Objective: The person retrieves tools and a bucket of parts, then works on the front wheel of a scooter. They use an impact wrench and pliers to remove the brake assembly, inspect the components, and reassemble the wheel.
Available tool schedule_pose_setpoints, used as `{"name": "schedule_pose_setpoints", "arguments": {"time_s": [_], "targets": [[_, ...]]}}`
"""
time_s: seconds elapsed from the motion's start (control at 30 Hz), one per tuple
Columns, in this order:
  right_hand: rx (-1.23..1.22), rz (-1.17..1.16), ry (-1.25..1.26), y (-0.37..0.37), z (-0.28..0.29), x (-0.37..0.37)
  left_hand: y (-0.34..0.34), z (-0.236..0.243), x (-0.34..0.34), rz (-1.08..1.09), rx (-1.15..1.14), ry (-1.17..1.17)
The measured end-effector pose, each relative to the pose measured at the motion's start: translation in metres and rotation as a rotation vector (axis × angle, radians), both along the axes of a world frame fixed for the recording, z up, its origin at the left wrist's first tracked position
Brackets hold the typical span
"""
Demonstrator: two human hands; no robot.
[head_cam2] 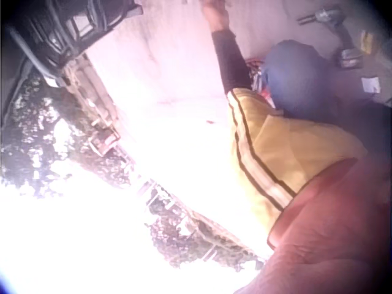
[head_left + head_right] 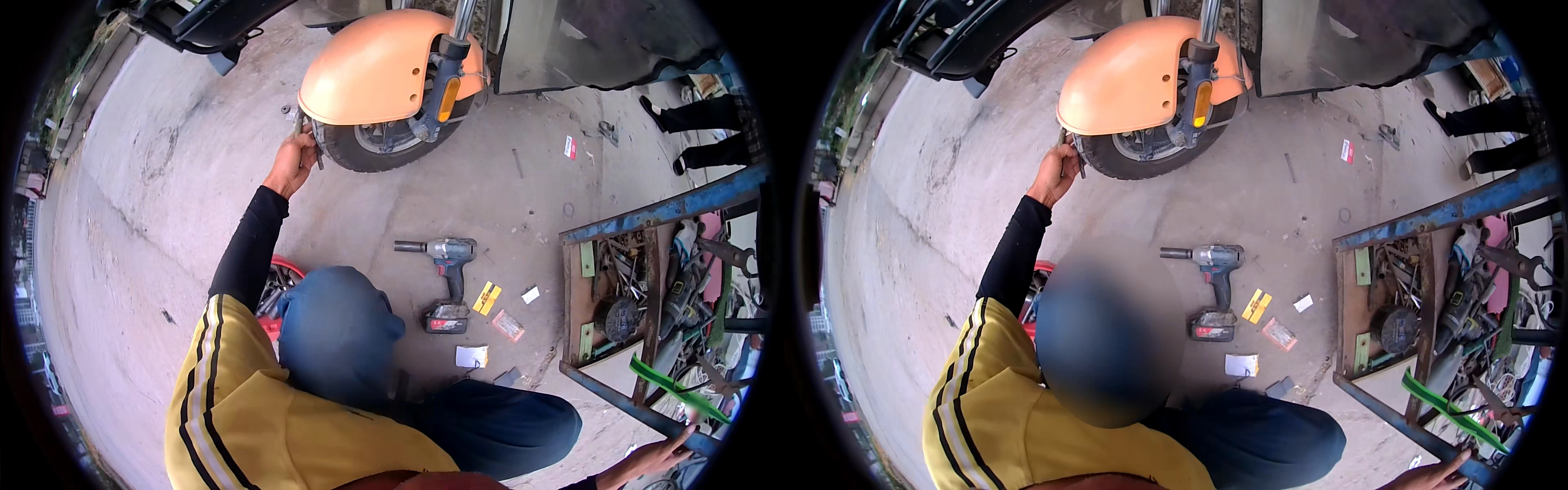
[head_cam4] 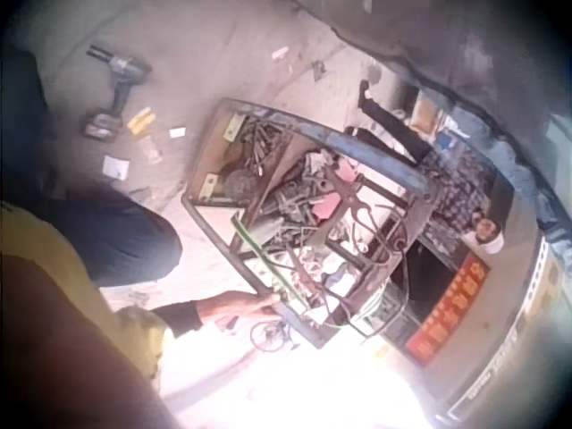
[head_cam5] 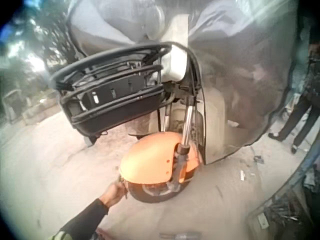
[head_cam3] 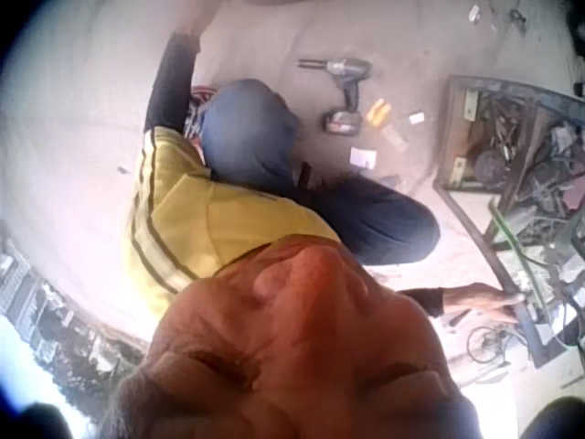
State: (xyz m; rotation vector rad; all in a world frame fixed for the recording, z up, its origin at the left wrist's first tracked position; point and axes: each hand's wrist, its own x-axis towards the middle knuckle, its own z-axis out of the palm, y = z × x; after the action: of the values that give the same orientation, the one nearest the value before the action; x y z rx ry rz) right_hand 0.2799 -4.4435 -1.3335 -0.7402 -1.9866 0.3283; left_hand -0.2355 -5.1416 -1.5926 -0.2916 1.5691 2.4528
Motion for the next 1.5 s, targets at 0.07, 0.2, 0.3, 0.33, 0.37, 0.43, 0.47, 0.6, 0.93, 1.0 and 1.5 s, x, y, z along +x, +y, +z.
{"name": "schedule_pose_setpoints", "arguments": {"time_s": [0.07, 0.2, 0.3, 0.33, 0.37, 0.43, 0.47, 0.6, 0.93, 1.0, 1.5], "targets": [[0.007, -0.015, -0.051, -0.09, -0.004, -0.049, 0.008, 0.003, -0.007, -0.06, -0.049, 0.015], [0.034, 0.075, -0.192, -0.191, 0.006, -0.115, -0.01, -0.009, 0.021, 0.016, -0.112, 0.021], [-0.454, 0.712, -0.391, -0.238, 0.0, -0.19, 0.016, -0.004, 0.048, 0.1, -0.153, 0.058], [-0.602, 0.819, -0.514, -0.256, -0.007, -0.221, 0.029, 0.0, 0.051, 0.084, -0.162, 0.091], [-0.718, 0.924, -0.66, -0.268, -0.025, -0.249, 0.033, 0.002, 0.061, 0.091, -0.184, 0.122], [-0.78, 1.105, -0.912, -0.284, -0.08, -0.301, 0.043, 0.009, 0.079, 0.049, -0.205, 0.124], [-0.802, 1.147, -0.997, -0.3, -0.105, -0.326, 0.044, 0.014, 0.086, -0.002, -0.206, 0.152], [-0.762, 1.214, -1.161, -0.371, -0.163, -0.386, 0.04, 0.016, 0.105, -0.221, -0.286, 0.124], [-1.057, 0.873, -0.828, -0.382, -0.175, -0.401, 0.03, 0.0, 0.106, -0.511, -0.4, 0.032], [-1.017, 0.872, -0.83, -0.379, -0.178, -0.403, 0.037, -0.004, 0.097, -0.484, -0.327, 0.043], [-0.898, 1.095, -0.754, -0.396, -0.187, -0.403, 0.054, 0.015, 0.043, -0.57, -0.392, 0.068]]}}
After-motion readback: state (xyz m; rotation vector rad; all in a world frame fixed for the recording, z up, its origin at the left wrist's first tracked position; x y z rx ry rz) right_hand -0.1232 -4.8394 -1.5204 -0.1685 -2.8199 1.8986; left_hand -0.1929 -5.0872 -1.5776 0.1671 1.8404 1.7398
